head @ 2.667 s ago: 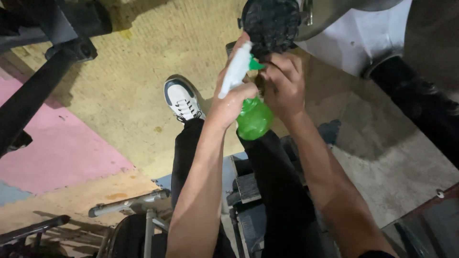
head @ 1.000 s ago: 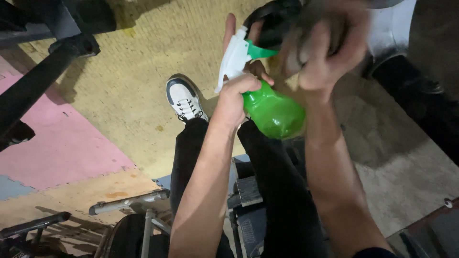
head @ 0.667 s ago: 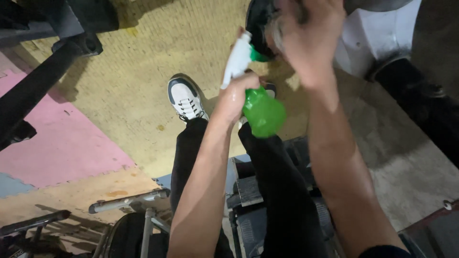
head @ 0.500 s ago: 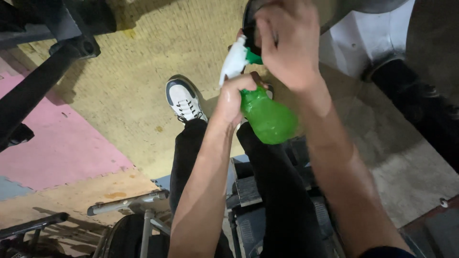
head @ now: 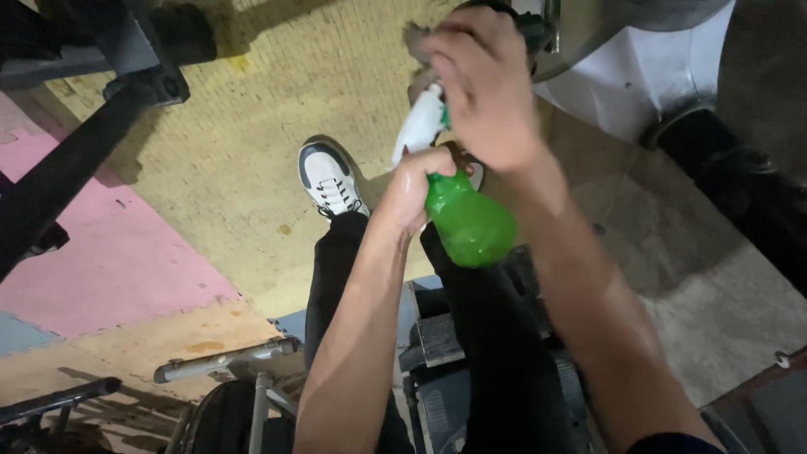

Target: Wiping down cardio equipment such as a stationary bike and elliptical machine with a spray bottle and cloth.

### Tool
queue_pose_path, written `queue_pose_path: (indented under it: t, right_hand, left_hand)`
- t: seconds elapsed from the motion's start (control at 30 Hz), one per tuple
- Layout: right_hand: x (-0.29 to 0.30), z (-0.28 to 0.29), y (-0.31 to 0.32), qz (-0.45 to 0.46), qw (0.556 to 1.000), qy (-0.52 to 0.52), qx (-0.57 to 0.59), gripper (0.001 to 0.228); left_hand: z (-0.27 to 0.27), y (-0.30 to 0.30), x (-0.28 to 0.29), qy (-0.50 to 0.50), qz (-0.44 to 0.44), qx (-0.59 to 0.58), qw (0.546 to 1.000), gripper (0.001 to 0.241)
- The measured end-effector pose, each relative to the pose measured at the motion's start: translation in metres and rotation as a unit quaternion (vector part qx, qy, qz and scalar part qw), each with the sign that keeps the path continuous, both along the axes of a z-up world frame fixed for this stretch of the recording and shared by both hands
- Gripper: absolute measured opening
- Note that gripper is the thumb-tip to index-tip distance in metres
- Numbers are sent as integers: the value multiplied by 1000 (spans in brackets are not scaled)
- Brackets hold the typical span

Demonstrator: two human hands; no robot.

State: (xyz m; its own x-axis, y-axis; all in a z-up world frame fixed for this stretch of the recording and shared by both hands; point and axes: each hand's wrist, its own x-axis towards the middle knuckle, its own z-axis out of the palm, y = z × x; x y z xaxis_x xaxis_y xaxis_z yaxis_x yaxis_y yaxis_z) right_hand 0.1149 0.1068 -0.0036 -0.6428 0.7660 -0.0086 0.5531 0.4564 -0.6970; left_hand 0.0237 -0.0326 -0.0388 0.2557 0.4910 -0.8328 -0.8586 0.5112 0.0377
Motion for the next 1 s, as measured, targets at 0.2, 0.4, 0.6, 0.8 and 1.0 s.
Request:
queue_pose_path:
  t: [0.2,0.4,0.6,0.8,1.0]
  right_hand:
    - [81,41,31,-32,994,-51,88,28]
    - [144,7,43,59,866,-387,312,52]
    - [140,-24,-7,79,832,-427,347,53]
    - [111,-10,-6,64,865,-374,329,46]
    - [110,-6,13,36,912,-239,330,34]
  left_hand:
    - [28,-4,-6,65,-13,112,992,39]
    - [46,-1,1,172,-79,209,959,81]
    - [62,9,20,255,-142,283,914,82]
    - [68,14,26,190,-124,212,951,82]
    - [66,16,27,327,-129,239,905,97]
